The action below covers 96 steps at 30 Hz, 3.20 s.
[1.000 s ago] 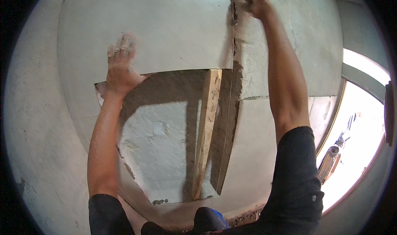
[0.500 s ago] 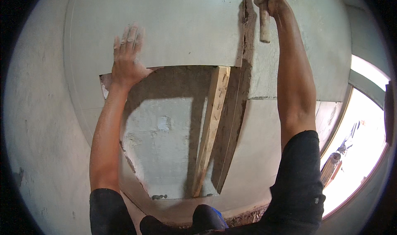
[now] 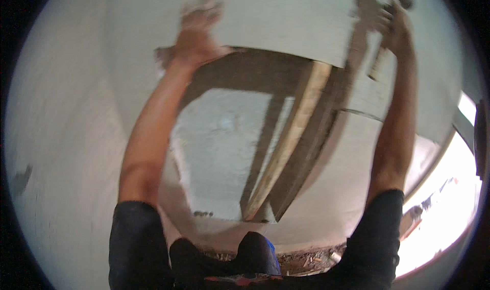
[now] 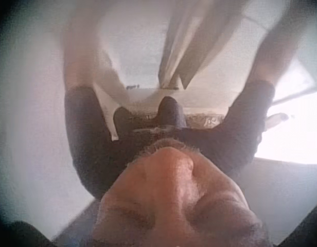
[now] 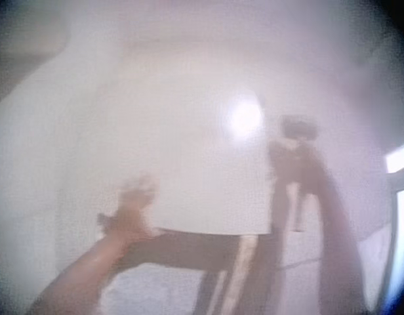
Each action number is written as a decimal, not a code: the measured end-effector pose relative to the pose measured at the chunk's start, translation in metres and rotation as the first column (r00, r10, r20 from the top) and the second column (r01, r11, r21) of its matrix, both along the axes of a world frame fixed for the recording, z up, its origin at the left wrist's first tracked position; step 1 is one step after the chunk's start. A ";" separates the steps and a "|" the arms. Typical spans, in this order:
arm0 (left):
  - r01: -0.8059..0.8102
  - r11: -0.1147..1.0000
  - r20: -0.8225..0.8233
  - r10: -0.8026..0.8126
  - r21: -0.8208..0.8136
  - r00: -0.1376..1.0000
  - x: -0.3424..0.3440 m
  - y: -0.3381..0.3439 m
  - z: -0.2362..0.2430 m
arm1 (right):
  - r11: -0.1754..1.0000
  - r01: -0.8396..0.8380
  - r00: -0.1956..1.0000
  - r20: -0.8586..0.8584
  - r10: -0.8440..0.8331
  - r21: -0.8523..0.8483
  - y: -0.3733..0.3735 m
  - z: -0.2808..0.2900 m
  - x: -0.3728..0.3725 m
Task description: The person positions a wooden board into a hole in the ceiling, then uses a mallet to tap and press the board into place until it is flush with the surface.
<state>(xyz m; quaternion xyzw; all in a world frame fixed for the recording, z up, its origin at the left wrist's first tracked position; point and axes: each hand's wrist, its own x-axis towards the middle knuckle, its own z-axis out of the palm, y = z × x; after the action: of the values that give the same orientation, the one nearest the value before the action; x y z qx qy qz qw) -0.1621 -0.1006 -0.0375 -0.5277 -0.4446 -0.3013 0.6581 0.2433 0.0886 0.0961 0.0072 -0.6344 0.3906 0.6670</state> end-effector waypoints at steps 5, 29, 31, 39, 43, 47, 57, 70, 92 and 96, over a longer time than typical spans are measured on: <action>0.136 0.969 0.230 -0.087 -0.206 0.969 0.042 -0.026 0.001 | 0.989 0.140 0.983 0.114 -0.143 0.039 -0.009 -0.019 0.025; -0.249 0.954 0.522 0.128 0.169 0.844 -0.064 -0.058 -0.208 | 0.927 0.159 0.897 0.343 -0.280 0.341 -0.164 -0.191 -0.178; -0.247 0.941 0.476 0.111 0.233 0.873 -0.065 -0.057 -0.207 | 0.903 0.131 0.882 0.368 -0.295 0.410 -0.170 -0.200 -0.200; -0.265 0.955 0.528 0.158 0.134 0.834 -0.059 -0.064 -0.203 | 0.867 0.147 0.827 0.422 -0.372 0.476 -0.197 -0.212 -0.250; -0.204 0.970 0.505 0.109 0.136 0.856 -0.057 -0.073 -0.202 | 0.775 0.172 0.855 0.299 -0.424 0.608 -0.209 -0.203 -0.264; -0.185 0.978 0.533 0.107 0.095 0.839 -0.058 -0.072 -0.201 | 0.523 0.253 0.807 0.121 -0.578 0.814 -0.214 -0.203 -0.289; -0.294 0.951 0.481 0.215 0.093 0.850 -0.058 -0.077 -0.202 | 0.387 0.281 0.756 0.045 -0.653 0.878 -0.231 -0.190 -0.320; -0.222 0.972 0.530 0.150 0.073 0.835 -0.064 -0.069 -0.203 | 0.331 0.274 0.667 0.069 -0.742 0.903 -0.219 -0.174 -0.337; -0.210 0.978 0.551 0.167 0.015 0.818 -0.050 -0.074 -0.202 | 0.422 0.252 0.669 0.158 -0.726 0.871 -0.225 -0.178 -0.318; -0.220 0.974 0.490 0.172 0.042 0.855 -0.064 -0.076 -0.205 | 0.436 0.237 0.737 0.132 -0.663 0.868 -0.241 -0.176 -0.319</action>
<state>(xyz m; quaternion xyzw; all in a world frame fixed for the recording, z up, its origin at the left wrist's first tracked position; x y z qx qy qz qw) -0.2265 -0.1768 -0.2429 -0.3551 -0.6310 -0.3758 0.5784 -0.0761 -0.1519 -0.0800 0.0411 -0.8524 -0.1521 0.4986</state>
